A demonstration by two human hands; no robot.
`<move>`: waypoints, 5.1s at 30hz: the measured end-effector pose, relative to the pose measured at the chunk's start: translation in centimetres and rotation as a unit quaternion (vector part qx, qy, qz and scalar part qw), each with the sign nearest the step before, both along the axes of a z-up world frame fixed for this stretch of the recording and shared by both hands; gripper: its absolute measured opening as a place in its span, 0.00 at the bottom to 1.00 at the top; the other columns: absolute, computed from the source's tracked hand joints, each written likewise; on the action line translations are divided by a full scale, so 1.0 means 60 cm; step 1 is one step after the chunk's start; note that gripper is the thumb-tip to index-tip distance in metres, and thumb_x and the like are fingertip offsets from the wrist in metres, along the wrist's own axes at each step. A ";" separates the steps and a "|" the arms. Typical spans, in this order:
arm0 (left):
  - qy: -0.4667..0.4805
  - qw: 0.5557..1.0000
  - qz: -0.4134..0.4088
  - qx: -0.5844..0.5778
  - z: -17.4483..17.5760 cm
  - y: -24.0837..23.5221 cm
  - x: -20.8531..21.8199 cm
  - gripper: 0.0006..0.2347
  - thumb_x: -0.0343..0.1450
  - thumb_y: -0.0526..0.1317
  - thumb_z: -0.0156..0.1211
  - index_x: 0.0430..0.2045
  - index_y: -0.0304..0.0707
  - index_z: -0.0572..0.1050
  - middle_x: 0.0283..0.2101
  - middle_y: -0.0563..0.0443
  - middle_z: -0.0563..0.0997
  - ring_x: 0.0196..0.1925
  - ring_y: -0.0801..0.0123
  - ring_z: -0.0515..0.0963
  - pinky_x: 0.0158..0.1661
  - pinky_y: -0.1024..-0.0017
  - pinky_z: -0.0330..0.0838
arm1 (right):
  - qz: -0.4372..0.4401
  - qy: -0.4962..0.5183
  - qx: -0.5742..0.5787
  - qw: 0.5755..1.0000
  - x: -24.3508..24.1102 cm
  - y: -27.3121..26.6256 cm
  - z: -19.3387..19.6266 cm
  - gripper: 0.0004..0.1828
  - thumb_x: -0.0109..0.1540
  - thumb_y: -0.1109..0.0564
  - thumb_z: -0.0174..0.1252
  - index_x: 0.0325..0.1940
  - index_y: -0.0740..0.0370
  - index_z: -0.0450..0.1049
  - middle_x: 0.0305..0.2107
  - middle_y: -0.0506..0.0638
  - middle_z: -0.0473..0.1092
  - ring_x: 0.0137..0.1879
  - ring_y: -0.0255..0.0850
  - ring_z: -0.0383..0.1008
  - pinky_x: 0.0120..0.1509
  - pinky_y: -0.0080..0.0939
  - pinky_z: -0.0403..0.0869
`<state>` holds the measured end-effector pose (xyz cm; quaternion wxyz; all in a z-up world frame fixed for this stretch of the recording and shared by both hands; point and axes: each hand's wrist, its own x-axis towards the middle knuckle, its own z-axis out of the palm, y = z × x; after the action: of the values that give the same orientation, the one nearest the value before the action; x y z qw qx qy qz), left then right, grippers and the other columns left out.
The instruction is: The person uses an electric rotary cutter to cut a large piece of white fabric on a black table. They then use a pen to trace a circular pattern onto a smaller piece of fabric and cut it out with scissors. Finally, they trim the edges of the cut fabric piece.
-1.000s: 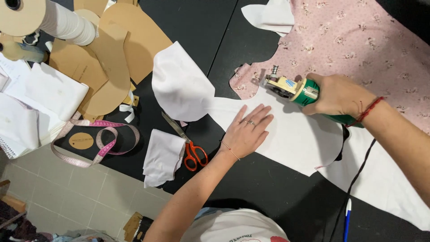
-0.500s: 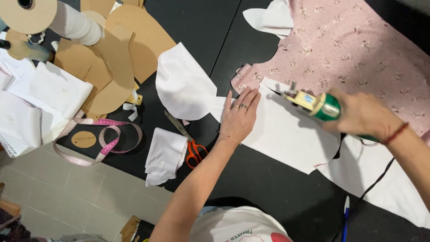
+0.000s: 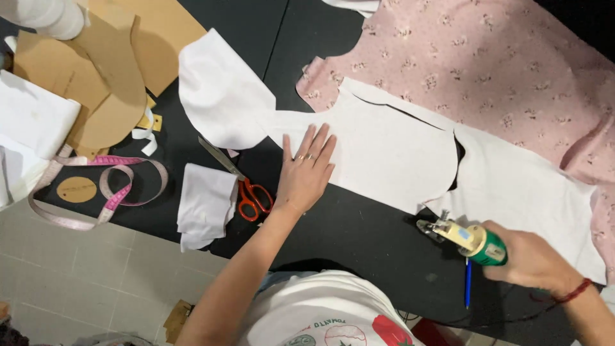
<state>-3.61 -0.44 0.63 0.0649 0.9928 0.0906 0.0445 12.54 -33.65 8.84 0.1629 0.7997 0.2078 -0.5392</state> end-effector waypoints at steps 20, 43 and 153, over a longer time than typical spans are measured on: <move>-0.057 0.994 0.061 -0.072 -0.002 -0.026 -0.052 0.20 0.69 0.43 0.47 0.54 0.36 0.58 0.60 0.47 0.54 0.63 0.59 0.53 0.58 0.51 0.45 | 0.066 -0.061 0.023 0.996 0.027 0.062 0.002 0.31 0.38 0.46 0.61 0.44 0.39 0.62 0.23 0.42 0.73 0.30 0.38 0.73 0.35 0.35 0.69; -0.001 0.996 0.069 -0.052 -0.008 -0.020 -0.057 0.22 0.70 0.46 0.41 0.57 0.40 0.51 0.63 0.50 0.48 0.65 0.63 0.46 0.59 0.51 0.41 | 0.033 -0.049 0.053 0.997 -0.037 0.164 0.019 0.30 0.38 0.47 0.60 0.43 0.43 0.62 0.25 0.44 0.73 0.29 0.41 0.72 0.32 0.36 0.67; -0.283 0.953 0.033 -0.100 0.047 0.159 -0.005 0.03 0.62 0.34 0.52 0.21 0.47 0.69 0.41 0.51 0.70 0.40 0.60 0.70 0.41 0.65 0.61 | -0.437 -0.103 0.185 0.874 -0.190 0.394 0.078 0.47 0.41 0.32 0.57 0.53 0.65 0.60 0.46 0.71 0.63 0.56 0.63 0.59 0.58 0.57 0.60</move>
<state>-3.93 9.11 3.48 0.1853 0.9244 0.1054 0.3164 1.14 -10.03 13.54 -0.2198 0.8756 -0.0848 -0.4217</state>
